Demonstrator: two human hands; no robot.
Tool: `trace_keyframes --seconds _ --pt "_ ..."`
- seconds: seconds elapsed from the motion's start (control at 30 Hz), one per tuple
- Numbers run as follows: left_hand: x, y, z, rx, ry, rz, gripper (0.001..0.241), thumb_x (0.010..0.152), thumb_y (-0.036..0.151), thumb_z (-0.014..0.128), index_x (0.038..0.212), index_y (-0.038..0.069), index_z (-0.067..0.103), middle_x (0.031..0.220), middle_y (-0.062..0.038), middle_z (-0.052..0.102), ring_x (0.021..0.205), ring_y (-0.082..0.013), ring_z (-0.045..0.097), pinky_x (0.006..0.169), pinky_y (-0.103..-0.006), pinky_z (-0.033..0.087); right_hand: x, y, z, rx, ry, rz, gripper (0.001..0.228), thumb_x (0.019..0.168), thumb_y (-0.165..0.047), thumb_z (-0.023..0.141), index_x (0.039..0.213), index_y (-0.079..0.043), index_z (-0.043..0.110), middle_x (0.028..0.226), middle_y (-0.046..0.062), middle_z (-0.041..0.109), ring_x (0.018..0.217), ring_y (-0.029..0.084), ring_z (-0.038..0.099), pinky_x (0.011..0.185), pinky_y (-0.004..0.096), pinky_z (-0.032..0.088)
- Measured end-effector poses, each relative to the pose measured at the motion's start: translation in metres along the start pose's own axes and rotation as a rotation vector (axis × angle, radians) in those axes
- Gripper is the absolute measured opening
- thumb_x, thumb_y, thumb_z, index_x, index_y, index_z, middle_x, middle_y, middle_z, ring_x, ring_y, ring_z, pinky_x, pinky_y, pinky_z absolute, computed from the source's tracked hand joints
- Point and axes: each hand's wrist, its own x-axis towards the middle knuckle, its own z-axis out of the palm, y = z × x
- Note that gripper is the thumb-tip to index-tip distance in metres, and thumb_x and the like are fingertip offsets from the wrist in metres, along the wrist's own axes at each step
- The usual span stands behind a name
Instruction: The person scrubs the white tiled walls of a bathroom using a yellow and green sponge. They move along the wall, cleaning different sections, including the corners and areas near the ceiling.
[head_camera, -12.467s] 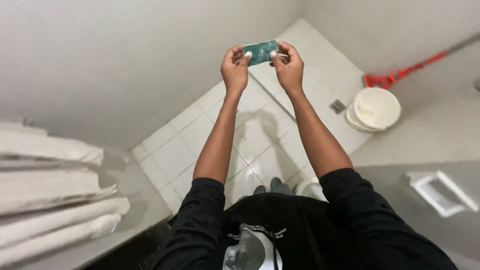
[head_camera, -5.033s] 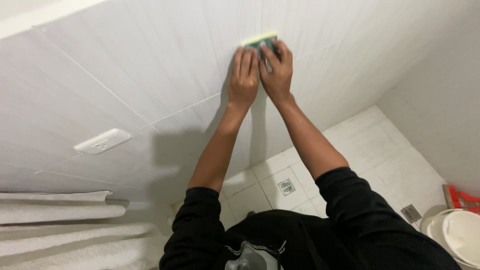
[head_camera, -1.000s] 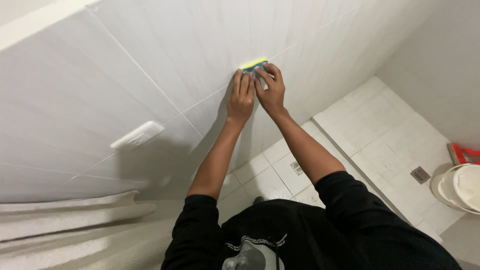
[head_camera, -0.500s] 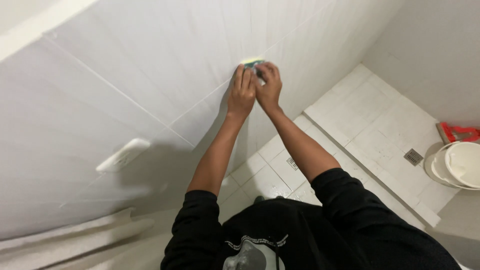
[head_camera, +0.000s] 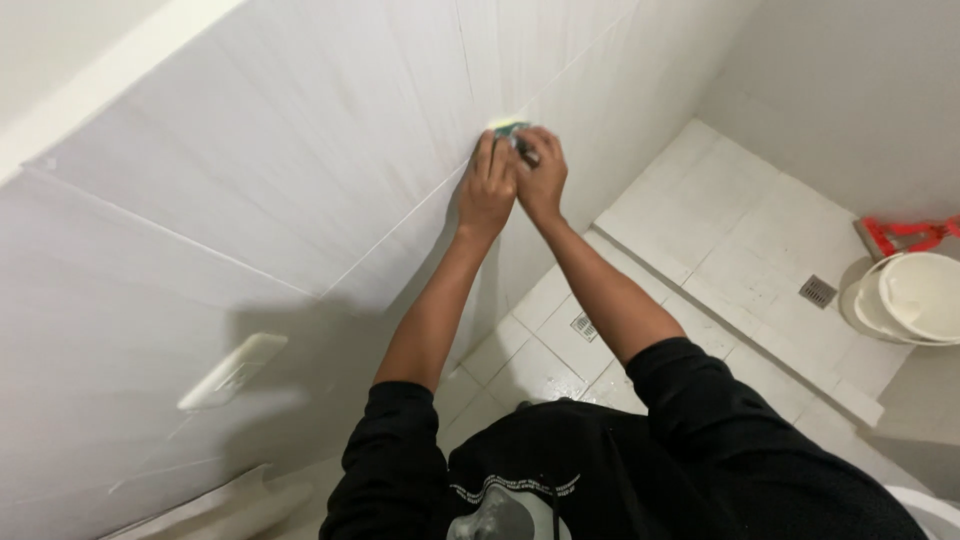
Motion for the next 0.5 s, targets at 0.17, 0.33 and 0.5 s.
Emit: trace_keyframes --seconds 0.17,0.33,0.5 --pt "0.027 0.002 0.021 -0.037 0.032 0.006 0.011 0.097 0.0 0.064 0.1 -0.005 0.074 0.108 -0.016 0.07 0.109 -0.0353 0.069 0.09 -0.0349 0.058 0.02 -0.03 -0.007 -0.009 0.098 0.048 0.029 0.091 -0.009 0.082 0.119 -0.013 0.077 0.127 0.01 0.06 0.1 0.032 0.075 0.084 0.033 0.067" --pt "0.039 0.005 0.031 -0.083 -0.118 0.039 0.021 0.104 -0.001 0.055 0.115 -0.008 0.071 0.117 -0.012 0.07 0.122 -0.0313 0.063 0.095 -0.0346 0.059 0.036 -0.016 -0.013 0.009 0.094 0.098 0.026 0.09 -0.009 0.08 0.115 -0.017 0.076 0.12 0.003 0.064 0.102 0.013 0.069 0.086 0.023 0.063" --pt "0.04 0.011 0.057 -0.093 -0.059 0.035 0.014 0.1 -0.001 0.064 0.11 -0.006 0.073 0.111 -0.011 0.072 0.118 -0.0299 0.064 0.096 -0.0314 0.06 0.047 -0.013 -0.017 -0.045 0.097 0.117 0.028 0.09 -0.006 0.077 0.118 -0.014 0.076 0.121 0.005 0.067 0.109 0.015 0.069 0.092 0.026 0.063"
